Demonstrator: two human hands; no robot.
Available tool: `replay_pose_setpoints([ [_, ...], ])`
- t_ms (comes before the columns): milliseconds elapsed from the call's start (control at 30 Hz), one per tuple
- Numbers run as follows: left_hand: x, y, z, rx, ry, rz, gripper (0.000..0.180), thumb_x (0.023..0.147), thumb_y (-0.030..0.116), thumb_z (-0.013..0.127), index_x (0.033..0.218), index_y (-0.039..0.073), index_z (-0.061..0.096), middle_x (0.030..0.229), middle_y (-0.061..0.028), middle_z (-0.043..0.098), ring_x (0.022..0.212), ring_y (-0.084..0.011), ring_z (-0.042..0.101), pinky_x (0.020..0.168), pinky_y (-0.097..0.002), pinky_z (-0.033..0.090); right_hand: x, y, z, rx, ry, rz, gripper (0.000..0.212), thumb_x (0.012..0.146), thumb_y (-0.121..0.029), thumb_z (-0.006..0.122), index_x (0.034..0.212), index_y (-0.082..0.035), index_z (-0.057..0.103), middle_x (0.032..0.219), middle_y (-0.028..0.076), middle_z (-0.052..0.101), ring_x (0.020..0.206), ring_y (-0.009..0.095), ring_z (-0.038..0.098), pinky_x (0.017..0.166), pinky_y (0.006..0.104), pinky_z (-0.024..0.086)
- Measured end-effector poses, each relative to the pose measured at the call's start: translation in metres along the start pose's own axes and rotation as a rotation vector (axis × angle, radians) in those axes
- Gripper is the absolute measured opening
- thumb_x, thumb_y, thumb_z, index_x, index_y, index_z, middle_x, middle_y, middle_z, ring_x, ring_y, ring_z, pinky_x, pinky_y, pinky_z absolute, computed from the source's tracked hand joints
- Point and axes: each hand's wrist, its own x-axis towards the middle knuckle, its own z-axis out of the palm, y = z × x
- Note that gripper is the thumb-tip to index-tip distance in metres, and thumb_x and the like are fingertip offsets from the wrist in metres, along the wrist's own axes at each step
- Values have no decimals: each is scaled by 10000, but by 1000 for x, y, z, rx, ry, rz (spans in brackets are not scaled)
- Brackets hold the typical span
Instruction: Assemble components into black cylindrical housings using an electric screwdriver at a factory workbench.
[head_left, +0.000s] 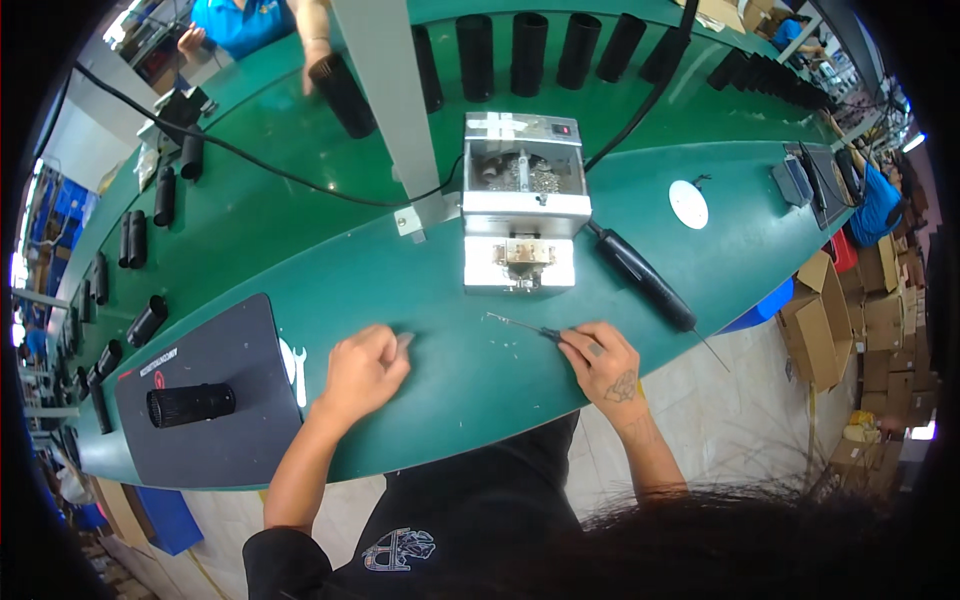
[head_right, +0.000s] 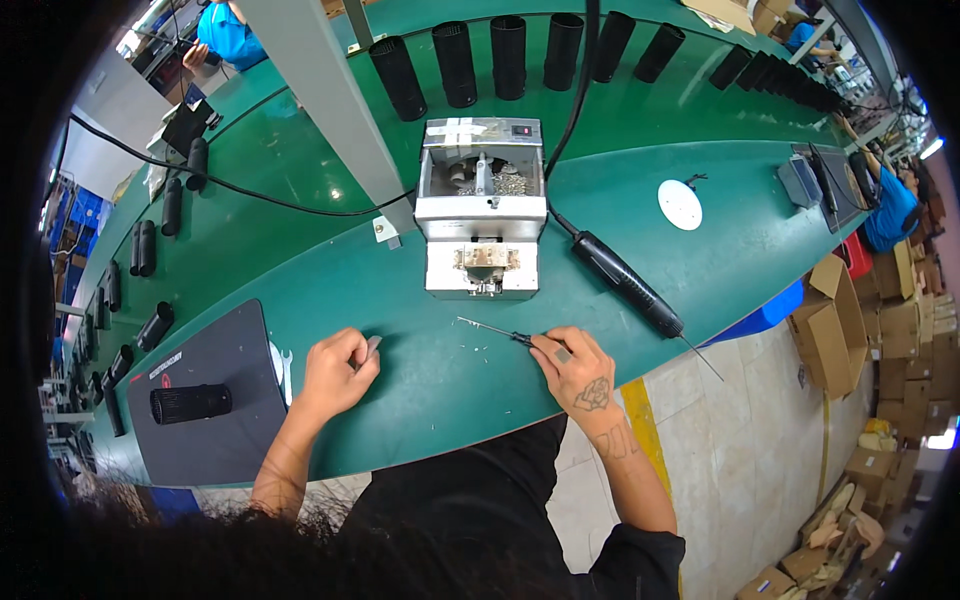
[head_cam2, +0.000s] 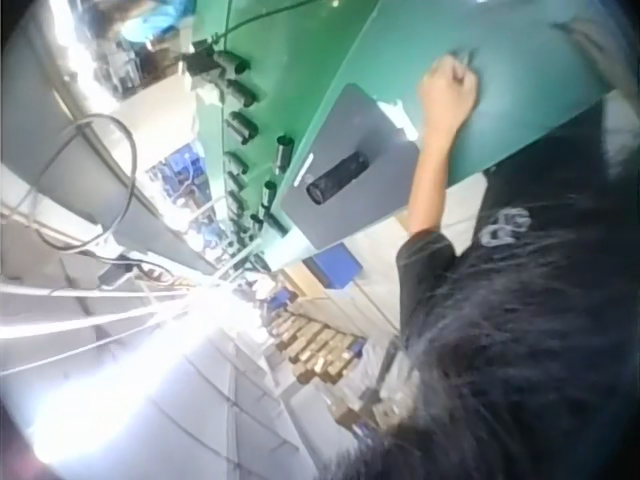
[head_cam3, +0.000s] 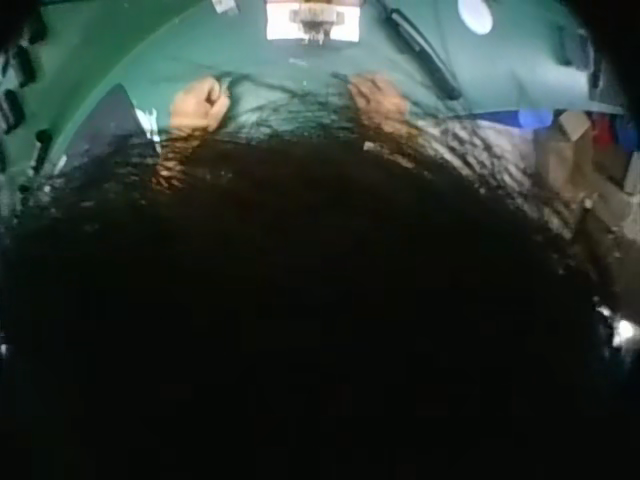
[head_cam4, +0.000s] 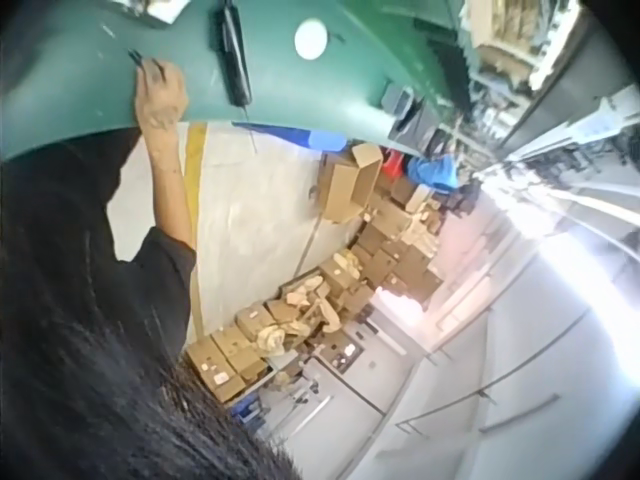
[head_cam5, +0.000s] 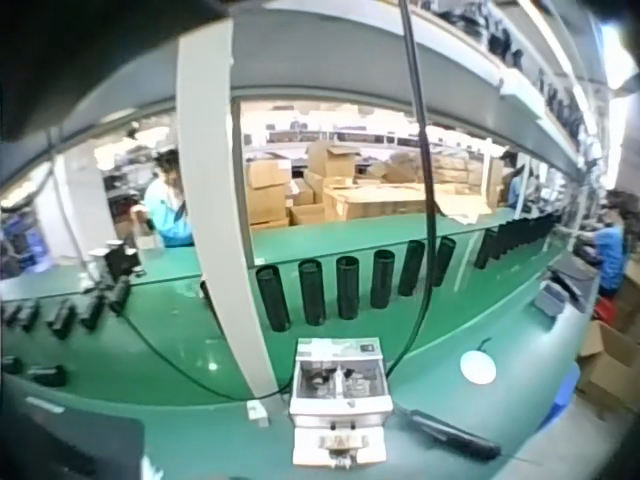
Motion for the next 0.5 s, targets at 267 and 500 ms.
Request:
replay_pose_setpoints([
  [267,3,-6,19,-9,39,64,290,763,173,816,816,62,553,697,-103,597,564,-273,579,533,-397,448,-2,1,-5,23,-65,-77,213,750,-54,830,948,-74,756,915,57,684,786,240,679,663,333,559],
  [500,12,-1,28,-27,58,-79,345,776,204,825,1010,69,610,741,-88,653,633,-273,646,576,-386,498,11,6,16,35,75,-68,197,778,-86,822,959,-123,753,936,11,662,760,219,663,618,348,553],
])
